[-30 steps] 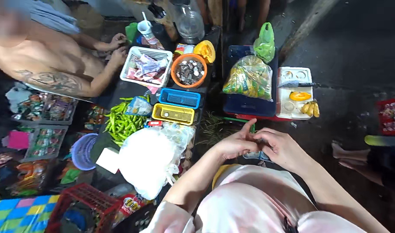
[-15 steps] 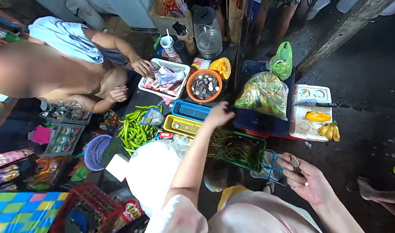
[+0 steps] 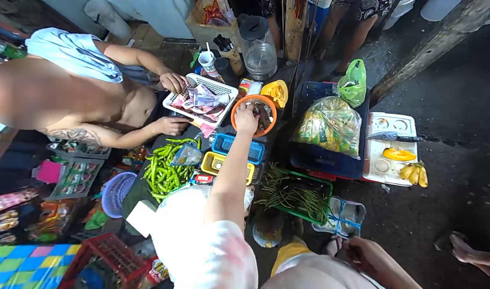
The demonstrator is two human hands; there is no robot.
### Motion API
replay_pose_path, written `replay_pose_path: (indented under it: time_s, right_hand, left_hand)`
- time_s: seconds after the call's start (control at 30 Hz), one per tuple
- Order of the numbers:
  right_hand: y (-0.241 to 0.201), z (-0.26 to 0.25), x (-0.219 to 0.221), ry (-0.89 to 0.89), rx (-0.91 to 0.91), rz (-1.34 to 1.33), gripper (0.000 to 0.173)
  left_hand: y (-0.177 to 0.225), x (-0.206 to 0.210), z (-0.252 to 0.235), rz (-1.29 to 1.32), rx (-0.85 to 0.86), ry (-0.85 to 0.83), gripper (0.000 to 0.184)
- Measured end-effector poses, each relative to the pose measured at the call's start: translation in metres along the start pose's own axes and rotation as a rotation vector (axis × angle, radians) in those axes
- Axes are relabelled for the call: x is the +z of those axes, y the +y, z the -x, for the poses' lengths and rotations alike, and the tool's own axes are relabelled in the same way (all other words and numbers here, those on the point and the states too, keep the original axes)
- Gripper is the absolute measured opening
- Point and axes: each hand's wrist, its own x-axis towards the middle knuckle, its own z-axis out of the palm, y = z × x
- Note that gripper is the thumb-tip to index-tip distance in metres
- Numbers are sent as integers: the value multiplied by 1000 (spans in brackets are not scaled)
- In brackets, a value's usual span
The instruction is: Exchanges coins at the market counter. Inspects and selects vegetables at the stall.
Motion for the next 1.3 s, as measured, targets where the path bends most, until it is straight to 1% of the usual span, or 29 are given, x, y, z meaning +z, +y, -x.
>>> replay_pose_path:
  time_s: [0.07,0.17,0.23,0.3,0.4,0.47,0.53,0.6,0.63,0.7,0.77,0.8,0.83,0.9,0.93,0.97,1.03,1.07,1.1,1.13,1.2,1.23,1.27,1.3]
  right_hand:
    - [2,0,-3,21,27,-27,34]
    - [1,2,-4,49,50,35,33]
    - [1,5,-4,42,51,83,30]
    - [4,7,-4,20,20,107,29]
    - [8,10,-6,-13,-48,164,32]
    - [6,12,-7,-31,-73,226,35]
    - [6,14,-10,-40,-104,272,37]
    - [9,13,-16,-42,-152,303,39]
    - [10,13,-18,-38,-175,322,39]
    - [11,13,-21,-8,-230,375,38]
    - [10,14,-21,38,-324,450,37]
    - [9,15,-20,70,-395,498,37]
    - [7,16,-19,103,-481,549,37]
    - [-6,23,-13,167,-649,646,36]
    - [-15,31,-9,190,-740,689,34]
    - [-25,42,-4,211,-829,727,32]
    - [-43,66,9,271,-1028,765,29]
    - [-50,77,14,316,-1154,773,29]
    - [-56,86,19,353,-1287,768,29]
    - [-63,96,23,375,-1408,759,31]
    - [-71,112,26,402,-1571,773,38]
    - [-73,119,26,408,-1602,809,42]
    - [-73,125,25,409,-1604,859,47]
    - [-72,130,23,400,-1592,911,51]
  left_hand:
    - [0,-1,-8,-24,69,-40,45]
    - [5,-10,-19,-95,100,-134,43]
    - [15,-18,-22,-205,105,-206,42]
    - [29,-23,-21,-326,95,-257,36]
    - [47,-27,-16,-454,50,-349,32]
    - [50,-26,-18,-456,-1,-364,35]
    - [43,-22,-23,-388,-5,-338,36]
    - [28,-23,-26,-182,14,-284,35]
    - [18,-23,-27,7,32,-239,36]
    - [7,-24,-21,501,18,-192,40]
    - [10,-24,5,1092,-31,-200,37]
    - [16,-28,26,1340,-45,-217,35]
    - [24,-33,48,1539,-53,-236,35]
    - [42,-42,90,1823,-67,-289,43]
    - [54,-45,112,1896,-97,-327,48]
    - [66,-48,135,1916,-141,-371,46]
    - [88,-48,173,1909,-215,-468,28]
    - [97,-49,192,1868,-224,-551,24]
    - [104,-49,210,1837,-203,-648,25]
    - [110,-50,227,1835,-161,-754,32]
    - [120,-48,257,1856,-47,-978,56]
    - [124,-47,270,1879,-11,-1089,71]
    - [127,-48,283,1912,-6,-1197,82]
    - [129,-50,293,1953,-23,-1295,85]
